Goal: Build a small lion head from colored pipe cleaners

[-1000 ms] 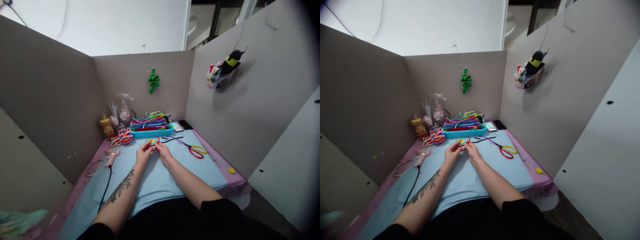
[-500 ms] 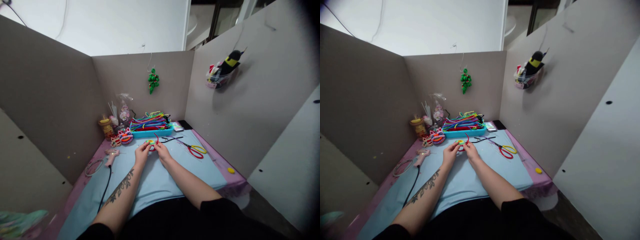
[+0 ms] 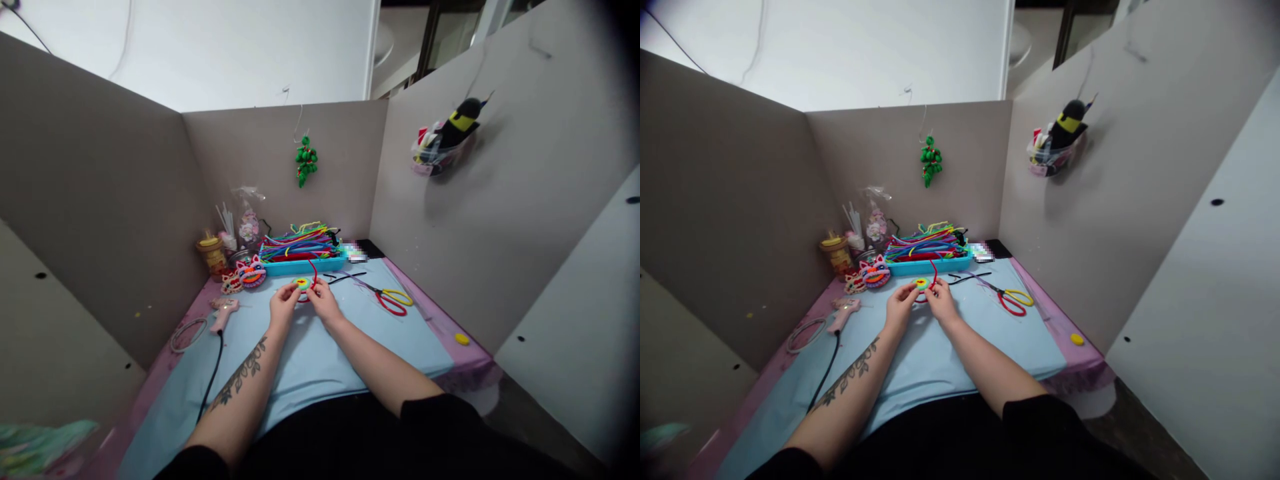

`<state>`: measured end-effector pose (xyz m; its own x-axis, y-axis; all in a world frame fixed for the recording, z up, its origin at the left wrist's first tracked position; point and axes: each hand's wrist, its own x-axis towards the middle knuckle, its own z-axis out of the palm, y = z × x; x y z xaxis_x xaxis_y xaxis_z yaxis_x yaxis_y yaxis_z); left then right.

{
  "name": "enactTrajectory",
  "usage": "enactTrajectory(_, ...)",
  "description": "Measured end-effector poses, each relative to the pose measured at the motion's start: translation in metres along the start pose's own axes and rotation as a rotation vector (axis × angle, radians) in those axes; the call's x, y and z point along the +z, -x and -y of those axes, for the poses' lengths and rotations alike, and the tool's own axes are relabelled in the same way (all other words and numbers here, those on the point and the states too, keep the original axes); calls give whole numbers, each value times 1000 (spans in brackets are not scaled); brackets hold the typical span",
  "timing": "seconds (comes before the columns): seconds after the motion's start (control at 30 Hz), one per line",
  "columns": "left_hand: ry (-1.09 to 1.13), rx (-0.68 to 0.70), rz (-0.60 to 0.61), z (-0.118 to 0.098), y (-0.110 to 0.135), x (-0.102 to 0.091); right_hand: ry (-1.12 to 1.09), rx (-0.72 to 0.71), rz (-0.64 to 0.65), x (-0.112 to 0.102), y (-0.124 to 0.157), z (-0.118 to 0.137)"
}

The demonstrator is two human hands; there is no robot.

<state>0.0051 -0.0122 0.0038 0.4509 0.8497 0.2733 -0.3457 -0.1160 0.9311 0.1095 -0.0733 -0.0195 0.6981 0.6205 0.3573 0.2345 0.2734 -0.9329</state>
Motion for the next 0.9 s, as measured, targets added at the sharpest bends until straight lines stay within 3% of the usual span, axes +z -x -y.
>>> enactTrajectory(0.43, -64, 23, 31, -4, 1, -1, -41, 32, -52, -2, -3, -2)
enactTrajectory(0.63, -202, 93, -101, -4, 1, -8, -35, 26, -103, -8, -8, 0)
enactTrajectory(0.73, -244, 104, -51, -2, 1, -8, -29, 12, -89, -9, -8, 0)
enactTrajectory(0.9, -121, 17, 84, -3, 3, -2, 16, -26, -11, -10, -6, 2)
